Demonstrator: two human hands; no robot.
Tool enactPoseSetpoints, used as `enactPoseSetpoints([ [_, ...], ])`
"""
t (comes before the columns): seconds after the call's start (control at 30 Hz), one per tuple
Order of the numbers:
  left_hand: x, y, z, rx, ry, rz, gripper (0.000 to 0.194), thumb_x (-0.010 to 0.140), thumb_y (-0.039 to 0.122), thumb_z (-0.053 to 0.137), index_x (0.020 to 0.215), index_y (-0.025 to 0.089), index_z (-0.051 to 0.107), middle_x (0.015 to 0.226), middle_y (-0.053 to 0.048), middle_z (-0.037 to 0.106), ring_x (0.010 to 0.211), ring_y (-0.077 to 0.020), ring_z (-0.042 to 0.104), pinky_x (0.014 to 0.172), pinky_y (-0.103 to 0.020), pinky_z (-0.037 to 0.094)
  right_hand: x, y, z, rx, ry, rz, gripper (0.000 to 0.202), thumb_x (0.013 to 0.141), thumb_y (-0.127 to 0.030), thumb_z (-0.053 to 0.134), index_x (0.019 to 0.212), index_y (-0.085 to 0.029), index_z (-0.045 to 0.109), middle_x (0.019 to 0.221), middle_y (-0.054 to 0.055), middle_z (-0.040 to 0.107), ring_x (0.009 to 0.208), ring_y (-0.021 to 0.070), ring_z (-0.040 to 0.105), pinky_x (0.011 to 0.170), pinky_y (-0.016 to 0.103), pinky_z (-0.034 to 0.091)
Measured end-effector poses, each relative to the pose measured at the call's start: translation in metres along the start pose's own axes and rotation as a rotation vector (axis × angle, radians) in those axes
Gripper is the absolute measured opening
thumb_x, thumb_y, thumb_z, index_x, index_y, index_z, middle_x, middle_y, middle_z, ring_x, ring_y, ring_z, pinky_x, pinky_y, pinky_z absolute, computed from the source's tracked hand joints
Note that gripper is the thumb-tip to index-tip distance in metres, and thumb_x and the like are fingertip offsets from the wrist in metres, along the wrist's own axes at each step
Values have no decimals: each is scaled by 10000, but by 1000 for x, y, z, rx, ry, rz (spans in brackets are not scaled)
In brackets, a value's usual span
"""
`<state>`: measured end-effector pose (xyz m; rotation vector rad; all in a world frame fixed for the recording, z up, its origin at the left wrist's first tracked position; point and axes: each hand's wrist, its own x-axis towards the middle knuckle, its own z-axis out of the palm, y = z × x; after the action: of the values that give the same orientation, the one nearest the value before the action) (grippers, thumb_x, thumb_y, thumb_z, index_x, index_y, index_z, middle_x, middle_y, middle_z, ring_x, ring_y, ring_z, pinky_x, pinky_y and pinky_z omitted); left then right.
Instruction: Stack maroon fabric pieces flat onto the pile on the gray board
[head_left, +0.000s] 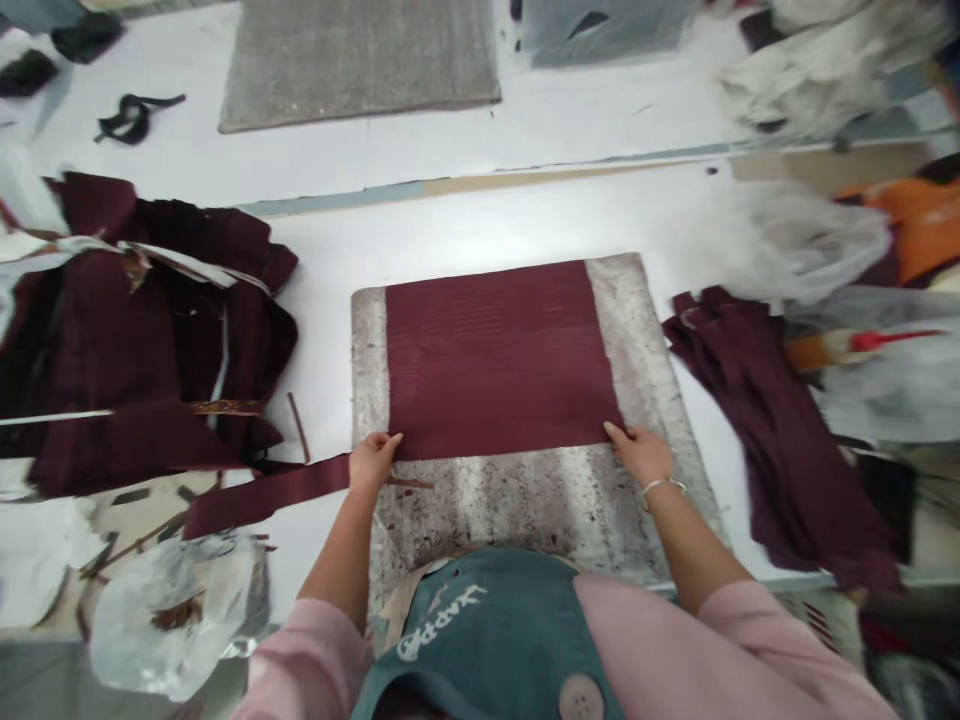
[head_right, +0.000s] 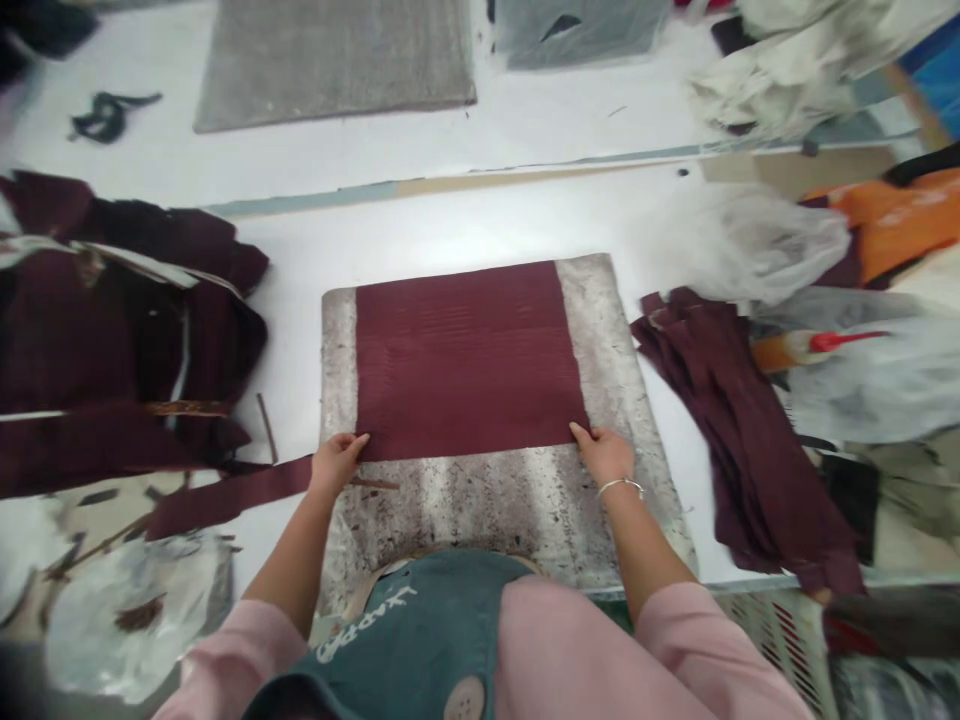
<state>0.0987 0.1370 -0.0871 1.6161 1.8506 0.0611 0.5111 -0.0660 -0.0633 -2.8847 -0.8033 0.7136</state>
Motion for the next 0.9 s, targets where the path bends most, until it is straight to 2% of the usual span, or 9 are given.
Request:
enactPoseSetpoints([
  [0.13,8,-5,2,102,16,-21,413,732,621,473,727,230,606,568,0,608,623,-213,596,584,-289,377,-1,-3,2,-26,38,15,527,830,-625,382,674,-192,637,677,80,652,713,231,613,624,306,399],
  [0.4,10,-4,6,218,41,-10,417,746,619,451,756,229,598,718,-54,667,766,-282,618,656,-343,412,0,-1,6,-10,53,35,516,836,-630,391,730,-189,636,732,81,665,746,232,622,650,302,405],
  [0.53,5,-1,8,234,122,4,444,742,631,457,806,210,582,771,-85,677,802,-313,625,682,-371,430,1,-2,5,2,48,35,503,831,-627,403,746,-189,636,763,85,672,765,237,624,655,305,408],
  [0.67,-11,11,12,306,212,-11,500,782,603,425,985,168,564,795,-123,671,764,-328,630,642,-377,435,1,-2,4,11,40,28,494,834,-620,402,734,-196,633,753,75,673,749,229,623,645,300,409],
  [0.77,-22,20,15,367,331,35,537,815,572,395,1112,141,517,886,-151,659,763,-327,629,618,-378,434,1,-2,3,8,38,25,502,832,-623,402,726,-190,634,757,83,674,766,237,625,646,303,409],
  [0.83,-24,23,16,362,387,93,496,826,534,405,1118,149,517,958,-151,646,813,-318,624,640,-376,439,1,-2,3,6,35,25,509,829,-626,400,725,-186,634,753,83,675,765,238,626,648,304,409],
  [0.9,-21,22,15,298,380,94,442,813,513,445,1062,162,549,955,-128,644,847,-297,617,665,-362,444,1,-2,3,5,32,26,511,826,-630,400,724,-186,632,744,78,675,758,236,627,647,303,407],
])
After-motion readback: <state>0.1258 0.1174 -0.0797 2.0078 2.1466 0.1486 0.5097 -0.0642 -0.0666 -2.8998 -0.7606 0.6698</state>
